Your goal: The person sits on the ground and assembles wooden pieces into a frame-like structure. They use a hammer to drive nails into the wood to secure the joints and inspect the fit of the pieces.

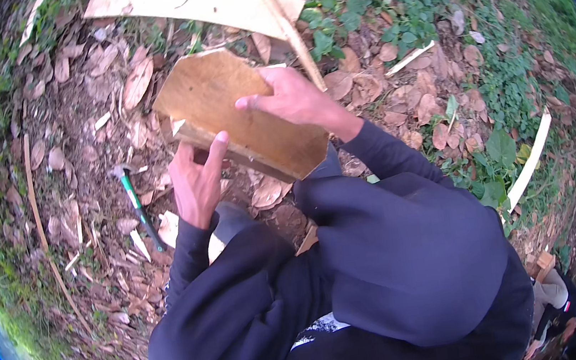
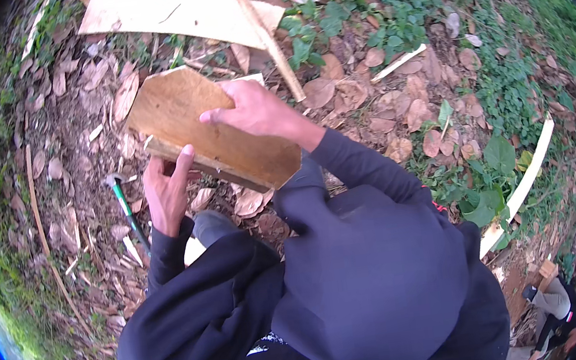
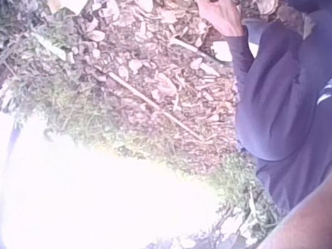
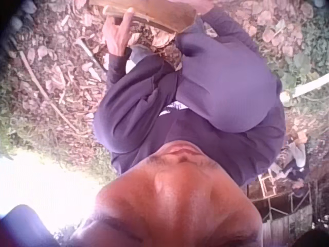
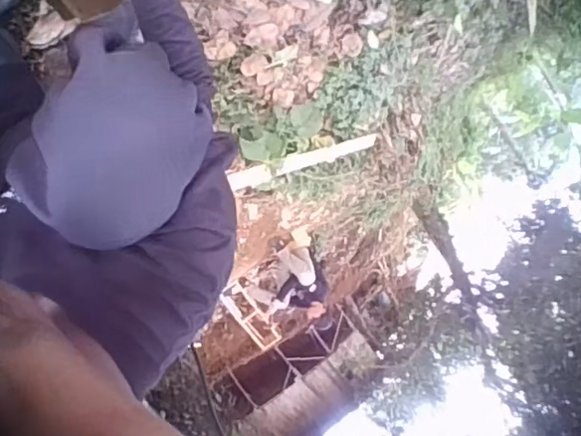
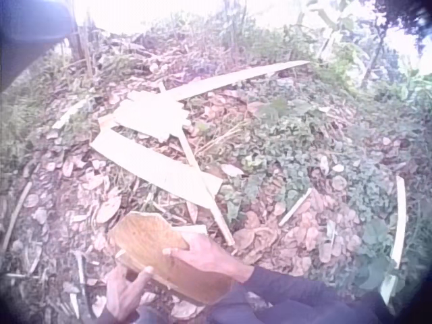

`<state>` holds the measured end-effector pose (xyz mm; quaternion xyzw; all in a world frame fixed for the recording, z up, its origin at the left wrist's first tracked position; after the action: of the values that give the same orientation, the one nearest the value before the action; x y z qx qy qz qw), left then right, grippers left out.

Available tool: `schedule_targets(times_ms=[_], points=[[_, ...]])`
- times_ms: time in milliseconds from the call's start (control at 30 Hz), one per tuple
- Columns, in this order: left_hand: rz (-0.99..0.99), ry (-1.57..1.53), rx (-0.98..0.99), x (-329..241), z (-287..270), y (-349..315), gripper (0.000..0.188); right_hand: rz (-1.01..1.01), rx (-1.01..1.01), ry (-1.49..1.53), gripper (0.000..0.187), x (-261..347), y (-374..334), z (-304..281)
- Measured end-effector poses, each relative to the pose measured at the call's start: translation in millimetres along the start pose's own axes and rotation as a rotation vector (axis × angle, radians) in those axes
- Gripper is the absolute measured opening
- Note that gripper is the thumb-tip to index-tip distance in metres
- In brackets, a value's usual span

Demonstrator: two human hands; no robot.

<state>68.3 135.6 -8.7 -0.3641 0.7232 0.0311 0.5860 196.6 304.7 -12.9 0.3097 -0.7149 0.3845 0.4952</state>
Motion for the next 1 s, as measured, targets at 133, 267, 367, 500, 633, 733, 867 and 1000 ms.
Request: schedule_targets(times_ms=[133,267,367,500,633,733,867,1000], points=[[0.024,0.06,-0.038,-8,-11,-5,0.035,-0.099,-0.039,0.028,0.048,-8,11,14],[0.018,0.081,-0.035,-12,-16,-9,0.039,-0.093,-0.053,0.074,0.047,3,5,21],[0.019,0.196,-0.059,-12,-18,-9,0.038,-0.104,-0.074,-0.013,0.046,11,2,19],[0.035,0.188,-0.022,-21,-18,-12,0.036,-0.091,-0.078,-0.023,0.046,2,0,23],[0.159,0.165,0.069,-37,-11,-21,0.033,-0.099,-0.019,0.044,0.048,-4,3,14],[0.233,0.075,0.057,-38,-3,-19,0.027,-0.065,0.008,0.064,0.048,4,-1,7],[0.012,-0.239,0.111,-11,-1,-9,0.033,-0.054,-0.09,-0.018,0.045,27,-13,2],[-0.126,-0.43,0.274,26,22,-8,0.06,-0.091,-0.247,0.035,0.042,24,-15,-9]])
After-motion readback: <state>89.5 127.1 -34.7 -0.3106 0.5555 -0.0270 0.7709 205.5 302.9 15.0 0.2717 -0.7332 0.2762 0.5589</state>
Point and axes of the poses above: each hand's wrist, its own y-axis towards the middle knuckle, its own z-axis out of the palm, x = y × z, the point moved 8 cm from there along y, towards the middle knuckle, and after that the axes turned 4 degrees about -z, right-handed, at the moved point
